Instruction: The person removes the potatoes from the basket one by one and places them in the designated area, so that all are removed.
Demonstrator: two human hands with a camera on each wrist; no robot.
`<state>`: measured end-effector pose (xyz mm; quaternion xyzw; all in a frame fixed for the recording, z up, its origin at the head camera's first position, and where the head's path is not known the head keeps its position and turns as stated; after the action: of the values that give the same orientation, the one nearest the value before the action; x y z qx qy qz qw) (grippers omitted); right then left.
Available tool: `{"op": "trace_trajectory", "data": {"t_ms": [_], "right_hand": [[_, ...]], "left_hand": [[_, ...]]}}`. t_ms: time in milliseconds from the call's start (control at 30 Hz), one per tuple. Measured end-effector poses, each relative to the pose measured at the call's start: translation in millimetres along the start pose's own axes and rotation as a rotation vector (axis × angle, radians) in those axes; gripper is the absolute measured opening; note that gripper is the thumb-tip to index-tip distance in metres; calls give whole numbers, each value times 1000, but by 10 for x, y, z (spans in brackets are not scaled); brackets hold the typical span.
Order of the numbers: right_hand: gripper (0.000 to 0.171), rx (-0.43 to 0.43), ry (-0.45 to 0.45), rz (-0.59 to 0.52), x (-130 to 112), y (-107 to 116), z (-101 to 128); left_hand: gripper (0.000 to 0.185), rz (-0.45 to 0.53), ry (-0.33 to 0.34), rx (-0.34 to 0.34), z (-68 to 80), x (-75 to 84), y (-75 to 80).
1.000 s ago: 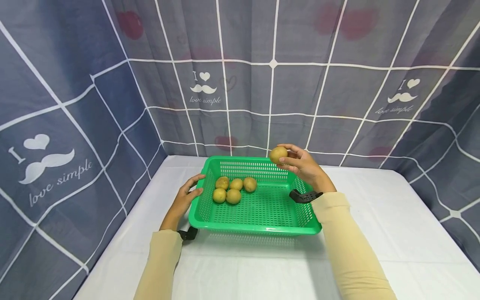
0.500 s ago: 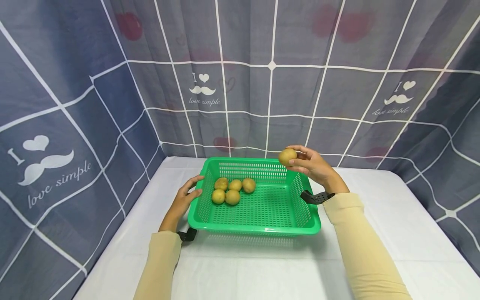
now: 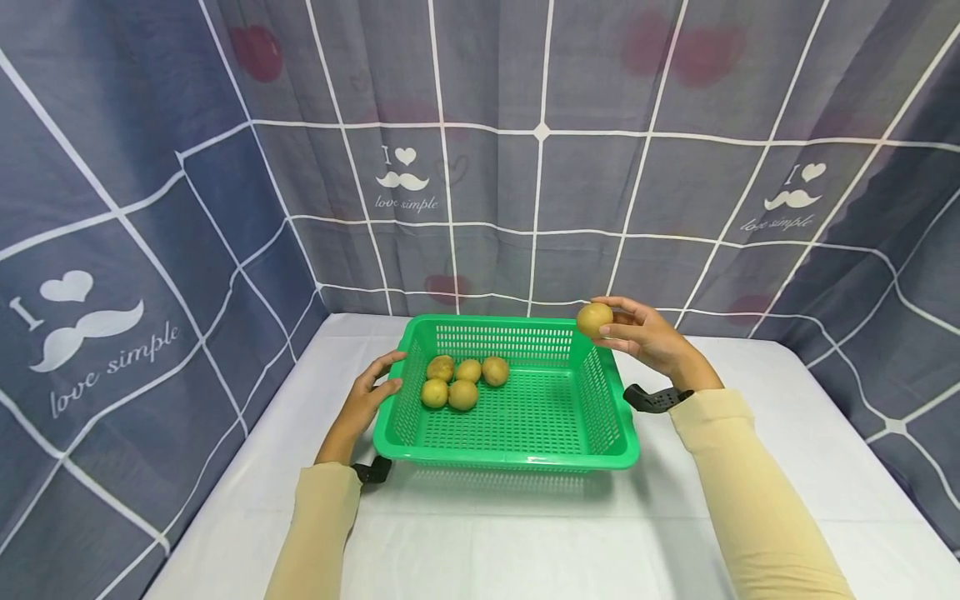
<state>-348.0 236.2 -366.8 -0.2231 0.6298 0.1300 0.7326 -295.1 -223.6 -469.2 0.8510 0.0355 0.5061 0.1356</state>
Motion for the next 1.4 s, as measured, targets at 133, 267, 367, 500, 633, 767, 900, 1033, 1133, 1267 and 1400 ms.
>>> {"op": "trace_trajectory", "data": {"t_ms": [133, 267, 367, 500, 633, 767, 900, 1033, 1133, 1267, 1400], "right_hand": [[47, 16, -21, -35, 52, 70, 54], [47, 26, -34, -55, 118, 121, 87], [48, 21, -28, -54, 160, 147, 98], [50, 17, -10, -42, 198, 192, 112], [50, 17, -7, -46, 218, 226, 135], [50, 37, -18, -53, 237, 257, 160], [51, 57, -16, -56, 271, 307, 193], [51, 91, -28, -62, 312, 362, 236], [49, 114, -41, -75, 336, 397, 270], [47, 142, -32, -84, 361, 437, 307], [46, 174, -5, -102, 403, 486, 345]], "left_hand": [[51, 3, 2, -9, -5, -7, -2], [51, 11, 8, -14, 10, -27, 10], [51, 16, 12, -7, 28, -44, 29], [51, 14, 14, -4, 39, -46, 47], [51, 5, 12, -2, 43, -30, 54], [50, 1, 13, -2, 44, -16, 55], [50, -2, 6, -8, 41, 0, 47], [50, -3, -2, -9, 32, -2, 33], [50, 1, -6, -10, 23, -3, 23], [50, 2, -9, -15, 14, -1, 14], [50, 8, -6, -18, 6, -6, 3]]}}
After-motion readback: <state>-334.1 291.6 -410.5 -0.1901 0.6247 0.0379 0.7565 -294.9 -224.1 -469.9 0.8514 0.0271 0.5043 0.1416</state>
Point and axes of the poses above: each hand's wrist, its own z-axis away from the middle knuckle, its own y-axis out of the back of the hand, x = y × z, the point moved 3 cm from there along -z, towards the middle knuckle, and after that the axes turned 13 degrees about -y, right-handed, at the moved point
